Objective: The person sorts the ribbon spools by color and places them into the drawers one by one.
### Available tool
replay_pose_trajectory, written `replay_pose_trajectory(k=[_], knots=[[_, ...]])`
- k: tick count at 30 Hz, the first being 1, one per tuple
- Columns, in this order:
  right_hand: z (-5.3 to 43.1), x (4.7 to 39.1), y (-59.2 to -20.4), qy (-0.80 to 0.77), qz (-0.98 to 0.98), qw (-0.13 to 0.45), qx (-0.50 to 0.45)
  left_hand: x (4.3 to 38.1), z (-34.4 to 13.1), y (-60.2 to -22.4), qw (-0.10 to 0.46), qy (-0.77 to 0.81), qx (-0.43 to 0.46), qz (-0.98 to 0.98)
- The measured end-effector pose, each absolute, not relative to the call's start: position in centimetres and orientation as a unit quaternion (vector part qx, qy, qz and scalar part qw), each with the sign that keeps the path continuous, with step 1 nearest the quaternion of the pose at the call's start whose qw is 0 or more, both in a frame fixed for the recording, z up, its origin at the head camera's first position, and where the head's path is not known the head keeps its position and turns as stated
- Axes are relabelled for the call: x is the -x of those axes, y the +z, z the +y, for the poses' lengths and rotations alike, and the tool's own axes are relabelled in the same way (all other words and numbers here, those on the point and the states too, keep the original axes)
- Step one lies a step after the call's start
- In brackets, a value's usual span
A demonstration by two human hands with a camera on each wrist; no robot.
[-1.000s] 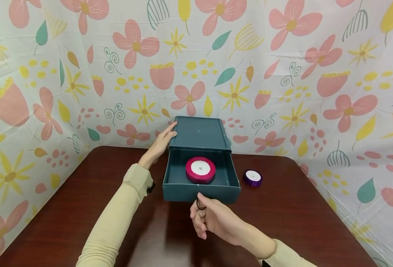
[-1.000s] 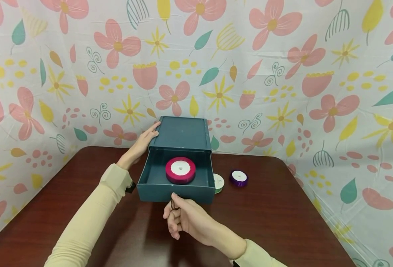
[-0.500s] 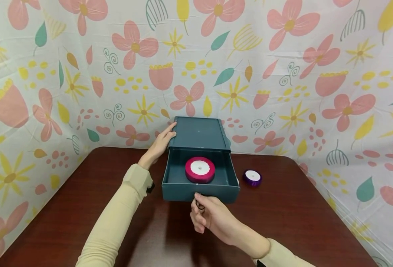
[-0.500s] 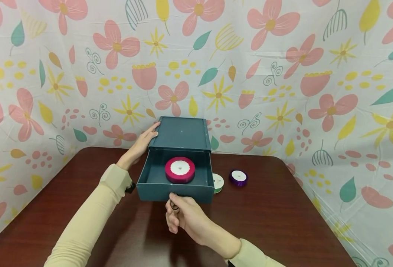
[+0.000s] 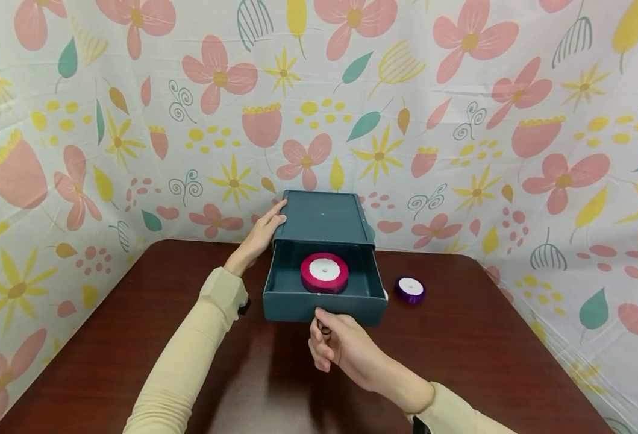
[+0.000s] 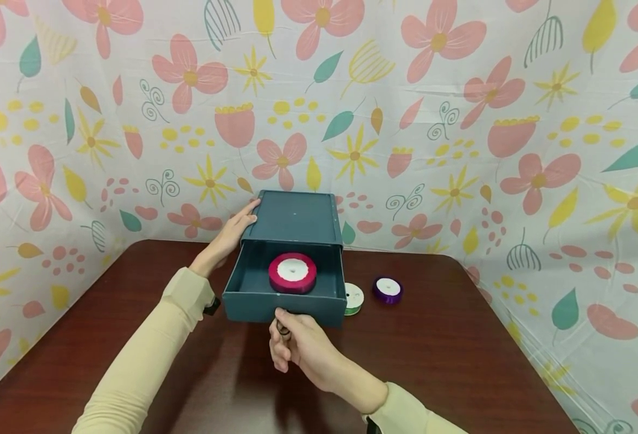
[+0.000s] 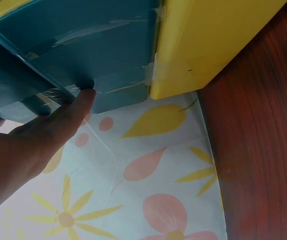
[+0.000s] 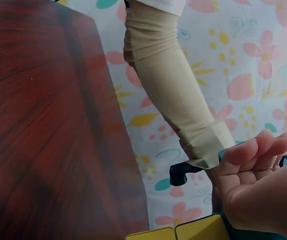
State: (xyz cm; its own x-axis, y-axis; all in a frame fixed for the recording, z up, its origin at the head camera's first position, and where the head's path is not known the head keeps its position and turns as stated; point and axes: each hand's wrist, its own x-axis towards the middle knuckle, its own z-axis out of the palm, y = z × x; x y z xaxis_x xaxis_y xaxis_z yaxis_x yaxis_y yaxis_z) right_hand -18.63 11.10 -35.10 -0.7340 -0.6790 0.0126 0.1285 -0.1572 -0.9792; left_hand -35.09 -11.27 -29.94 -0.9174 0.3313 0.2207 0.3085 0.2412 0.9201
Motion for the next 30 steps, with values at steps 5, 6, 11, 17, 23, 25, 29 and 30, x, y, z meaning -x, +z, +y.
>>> replay_pose_trajectory(k=[5,6,11,17,23,25,29,30], knots=[[11.2,19.1,-35.1,-0.723,0.589,0.274,0.236,35.0,-11.2,-29.9,0.008,0.580,-0.202,0.789],[11.2,19.3,-35.1,-0.722,0.590,0.272,0.236,34.9,-11.2,-29.9,0.008,0.580,-0.202,0.789],[11.1,20.0,-35.0,-0.723,0.595,0.265,0.232,35.2,-11.2,-29.9,0.008,0.580,-0.198,0.790],[11.1,20.8,-34.9,-0.723,0.602,0.261,0.218,37.0,-11.3,-31.2,0.004,0.588,-0.192,0.786],[11.1,21.5,-34.9,-0.722,0.601,0.258,0.225,37.8,-11.4,-32.2,-0.010,0.586,-0.195,0.787],[11.1,21.8,-34.9,-0.720,0.602,0.257,0.230,37.8,-11.4,-32.3,-0.016,0.580,-0.197,0.790],[11.0,22.2,-34.8,-0.719,0.606,0.254,0.227,37.8,-11.4,-32.4,-0.022,0.572,-0.197,0.796],[11.0,22.3,-34.8,-0.719,0.607,0.253,0.225,37.8,-11.4,-32.4,-0.022,0.572,-0.197,0.796]])
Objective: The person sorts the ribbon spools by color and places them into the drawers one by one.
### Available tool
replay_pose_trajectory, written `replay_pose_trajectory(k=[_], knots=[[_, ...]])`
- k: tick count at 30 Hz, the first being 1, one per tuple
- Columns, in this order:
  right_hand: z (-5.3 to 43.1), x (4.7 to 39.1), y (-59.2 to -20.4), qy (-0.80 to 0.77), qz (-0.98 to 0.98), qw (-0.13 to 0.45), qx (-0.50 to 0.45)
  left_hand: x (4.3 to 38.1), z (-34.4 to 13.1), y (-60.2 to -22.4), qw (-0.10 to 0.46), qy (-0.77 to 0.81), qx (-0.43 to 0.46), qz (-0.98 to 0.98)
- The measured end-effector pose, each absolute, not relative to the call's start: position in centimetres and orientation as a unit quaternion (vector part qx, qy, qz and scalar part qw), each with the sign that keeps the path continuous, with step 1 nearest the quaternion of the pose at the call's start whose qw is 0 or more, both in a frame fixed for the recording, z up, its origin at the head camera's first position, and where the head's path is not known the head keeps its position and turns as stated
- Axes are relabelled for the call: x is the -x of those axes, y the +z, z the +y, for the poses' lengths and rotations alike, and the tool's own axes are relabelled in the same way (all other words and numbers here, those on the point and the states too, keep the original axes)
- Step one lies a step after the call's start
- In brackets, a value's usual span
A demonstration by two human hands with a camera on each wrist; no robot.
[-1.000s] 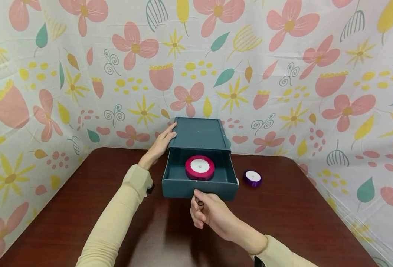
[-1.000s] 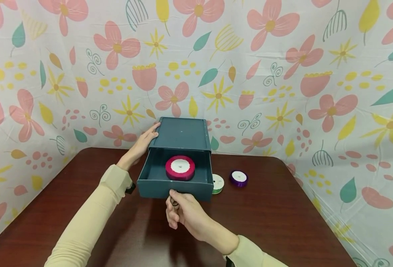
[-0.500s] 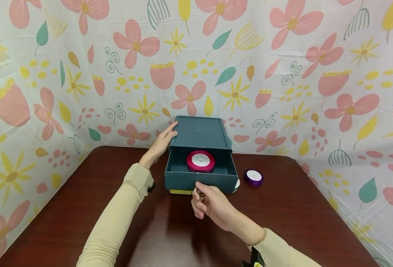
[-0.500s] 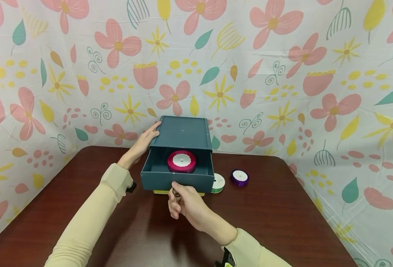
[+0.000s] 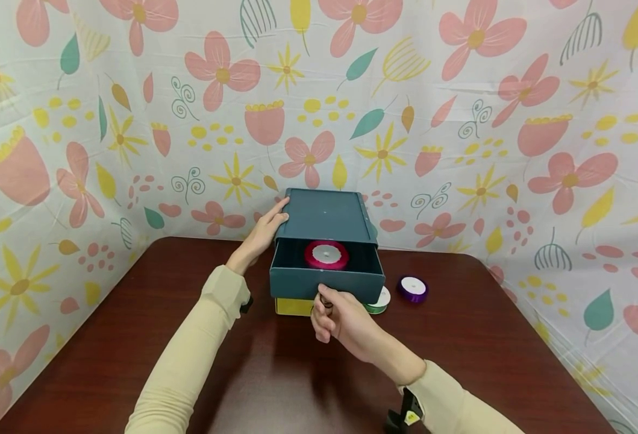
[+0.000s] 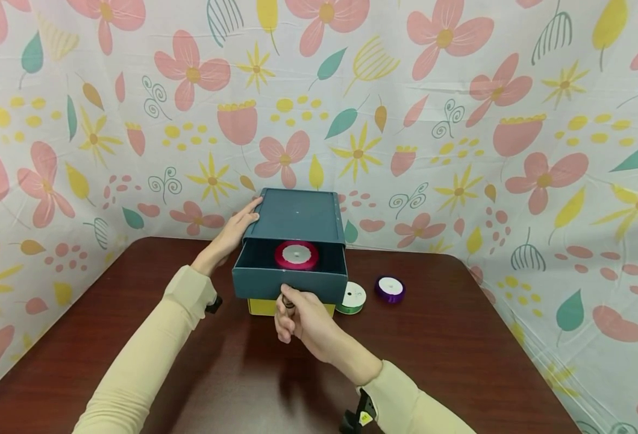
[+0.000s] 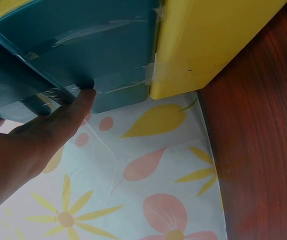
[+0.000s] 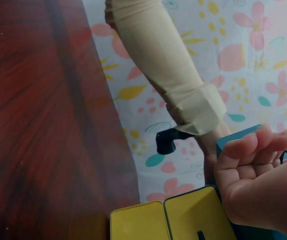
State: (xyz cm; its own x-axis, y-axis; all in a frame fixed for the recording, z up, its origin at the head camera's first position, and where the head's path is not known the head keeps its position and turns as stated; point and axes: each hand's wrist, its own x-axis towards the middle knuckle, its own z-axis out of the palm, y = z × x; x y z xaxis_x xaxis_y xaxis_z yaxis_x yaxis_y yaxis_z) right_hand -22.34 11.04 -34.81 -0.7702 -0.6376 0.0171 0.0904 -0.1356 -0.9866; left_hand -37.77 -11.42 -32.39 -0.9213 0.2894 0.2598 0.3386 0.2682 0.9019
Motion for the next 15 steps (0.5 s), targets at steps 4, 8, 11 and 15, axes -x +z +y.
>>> replay_pose_trajectory(k=[4,8,11,15], knots=[[11.0,22.7,-34.7,-0.720,0.607,0.252,0.222,37.9,-11.4,-32.4,0.019,-0.571,0.193,-0.797],[11.0,23.1,-34.8,-0.721,0.606,0.251,0.222,37.8,-11.4,-32.4,0.018,-0.571,0.190,-0.798],[10.9,23.5,-34.8,-0.721,0.610,0.246,0.218,37.8,-11.4,-32.3,0.020,-0.571,0.191,-0.798],[10.9,24.1,-34.8,-0.721,0.615,0.242,0.208,37.9,-11.4,-32.4,0.021,-0.573,0.191,-0.797]])
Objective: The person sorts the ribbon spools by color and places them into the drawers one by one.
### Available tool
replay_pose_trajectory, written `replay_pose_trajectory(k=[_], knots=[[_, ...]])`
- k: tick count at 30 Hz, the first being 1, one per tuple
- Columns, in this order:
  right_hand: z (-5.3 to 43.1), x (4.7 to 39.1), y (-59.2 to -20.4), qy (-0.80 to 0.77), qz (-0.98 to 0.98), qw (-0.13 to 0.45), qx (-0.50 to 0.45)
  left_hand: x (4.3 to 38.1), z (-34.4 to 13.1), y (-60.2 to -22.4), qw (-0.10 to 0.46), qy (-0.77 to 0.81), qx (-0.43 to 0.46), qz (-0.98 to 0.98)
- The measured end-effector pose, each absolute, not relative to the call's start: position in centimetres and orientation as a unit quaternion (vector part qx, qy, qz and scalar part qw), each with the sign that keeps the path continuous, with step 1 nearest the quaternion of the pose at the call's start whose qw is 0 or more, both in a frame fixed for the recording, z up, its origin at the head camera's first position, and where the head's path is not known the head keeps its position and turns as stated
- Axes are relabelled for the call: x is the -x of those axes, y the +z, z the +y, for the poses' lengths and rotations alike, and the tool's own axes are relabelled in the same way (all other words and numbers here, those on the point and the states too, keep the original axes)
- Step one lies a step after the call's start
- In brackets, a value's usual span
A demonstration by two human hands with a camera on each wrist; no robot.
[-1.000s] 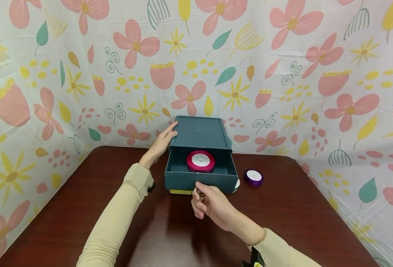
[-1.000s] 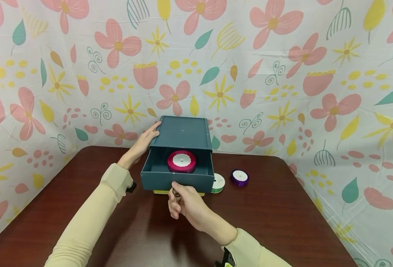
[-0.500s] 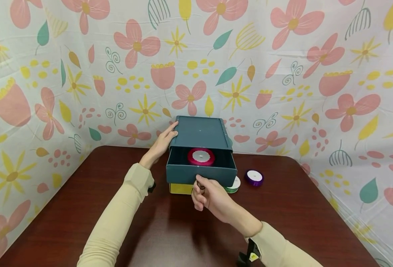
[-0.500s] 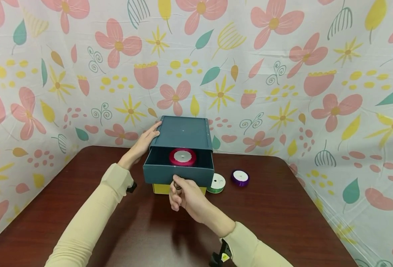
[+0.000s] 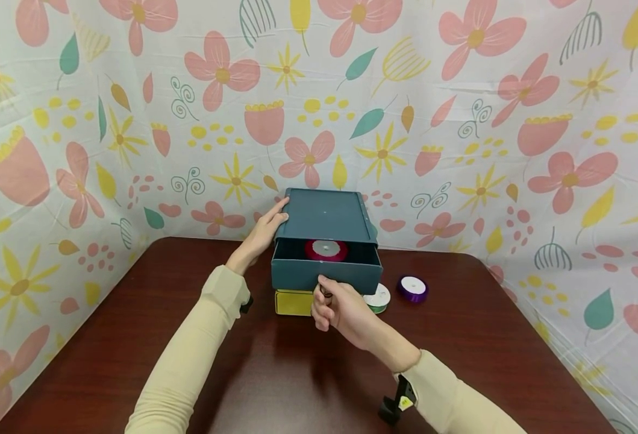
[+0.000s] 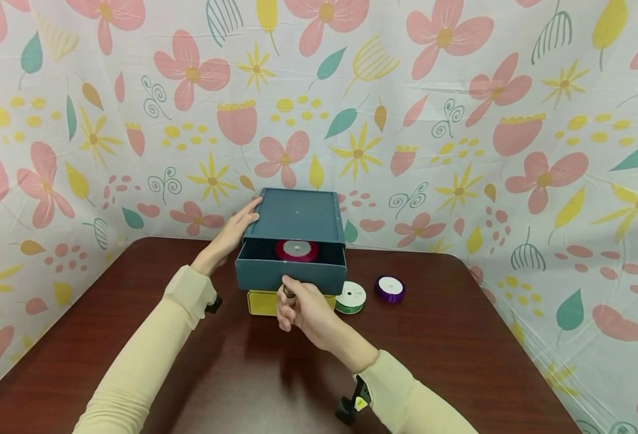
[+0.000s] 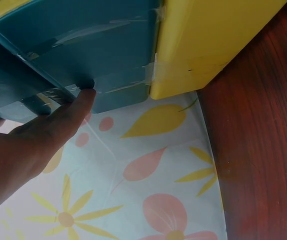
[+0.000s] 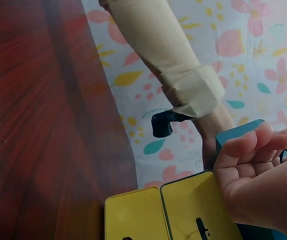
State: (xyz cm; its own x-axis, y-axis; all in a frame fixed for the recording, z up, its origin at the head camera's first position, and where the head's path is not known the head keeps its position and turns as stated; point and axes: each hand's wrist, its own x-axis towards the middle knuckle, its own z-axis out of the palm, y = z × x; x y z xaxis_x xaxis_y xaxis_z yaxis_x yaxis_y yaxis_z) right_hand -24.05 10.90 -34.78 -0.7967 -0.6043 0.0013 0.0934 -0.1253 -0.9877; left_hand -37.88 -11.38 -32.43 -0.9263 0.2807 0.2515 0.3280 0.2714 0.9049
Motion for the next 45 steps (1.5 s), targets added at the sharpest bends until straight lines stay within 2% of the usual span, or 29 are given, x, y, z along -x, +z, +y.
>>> replay_pose_trajectory(k=[45], knots=[[10.6,28.0,-34.8,-0.725,0.626,0.221,0.185,37.8,-11.5,-32.4,0.005,-0.592,0.196,-0.782]])
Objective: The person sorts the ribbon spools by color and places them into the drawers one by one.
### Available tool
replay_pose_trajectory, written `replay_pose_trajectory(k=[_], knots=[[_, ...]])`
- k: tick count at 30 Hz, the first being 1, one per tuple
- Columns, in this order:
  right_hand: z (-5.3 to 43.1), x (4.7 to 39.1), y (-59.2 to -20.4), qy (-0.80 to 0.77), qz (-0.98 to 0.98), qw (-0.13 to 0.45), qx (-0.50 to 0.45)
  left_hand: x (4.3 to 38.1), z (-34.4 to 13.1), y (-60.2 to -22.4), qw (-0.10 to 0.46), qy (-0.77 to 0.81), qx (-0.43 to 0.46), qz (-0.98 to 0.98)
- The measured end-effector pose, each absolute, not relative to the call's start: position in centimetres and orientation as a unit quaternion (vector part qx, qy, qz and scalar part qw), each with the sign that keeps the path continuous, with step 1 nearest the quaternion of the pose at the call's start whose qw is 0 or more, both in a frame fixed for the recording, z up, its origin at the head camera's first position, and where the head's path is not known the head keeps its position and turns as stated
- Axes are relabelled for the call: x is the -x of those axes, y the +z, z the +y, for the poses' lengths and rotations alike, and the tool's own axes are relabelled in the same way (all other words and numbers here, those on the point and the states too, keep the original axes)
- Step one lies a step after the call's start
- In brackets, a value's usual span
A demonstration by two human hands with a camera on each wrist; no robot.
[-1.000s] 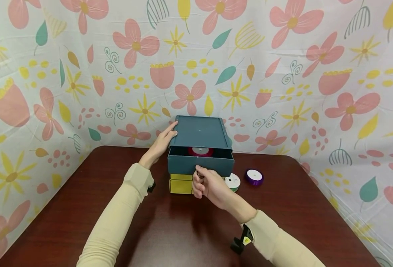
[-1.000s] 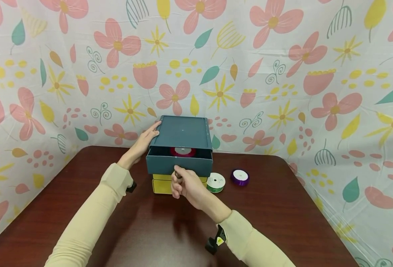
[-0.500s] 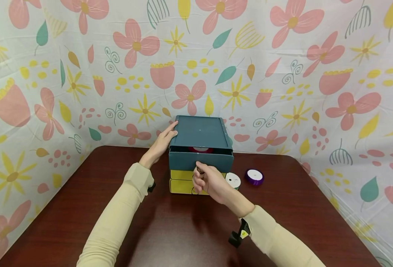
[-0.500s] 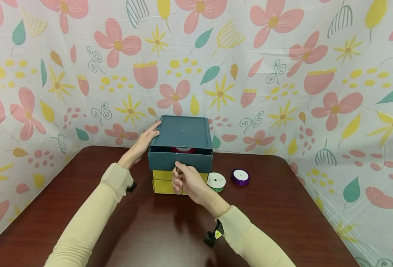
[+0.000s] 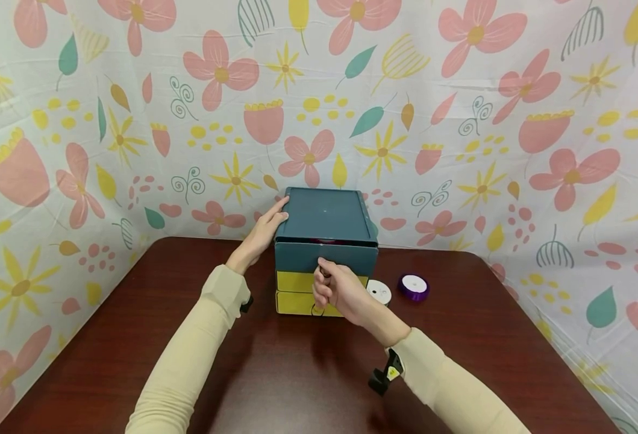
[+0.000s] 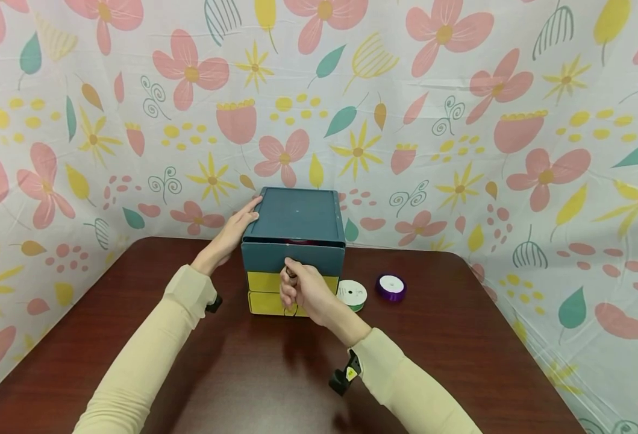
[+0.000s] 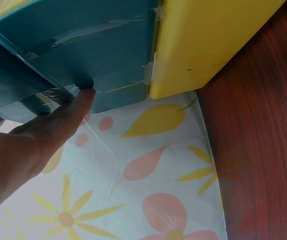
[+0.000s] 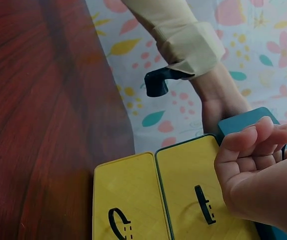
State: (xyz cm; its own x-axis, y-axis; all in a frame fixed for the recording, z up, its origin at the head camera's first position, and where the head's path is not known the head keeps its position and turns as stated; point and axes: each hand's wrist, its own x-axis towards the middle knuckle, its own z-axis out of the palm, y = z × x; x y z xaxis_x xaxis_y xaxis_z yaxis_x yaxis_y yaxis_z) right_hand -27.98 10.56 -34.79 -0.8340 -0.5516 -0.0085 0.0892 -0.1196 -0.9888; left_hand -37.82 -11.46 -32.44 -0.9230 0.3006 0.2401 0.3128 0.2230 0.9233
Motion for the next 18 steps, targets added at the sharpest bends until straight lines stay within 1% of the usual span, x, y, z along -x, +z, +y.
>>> replay_pose_trajectory(k=[10,18], knots=[[10.6,28.6,-34.6,-0.730,0.618,0.224,0.185,37.4,-11.4,-32.0,-0.002,-0.590,0.196,-0.783],[10.4,29.2,-34.6,-0.731,0.620,0.221,0.178,37.7,-11.4,-32.3,0.004,-0.588,0.190,-0.786]])
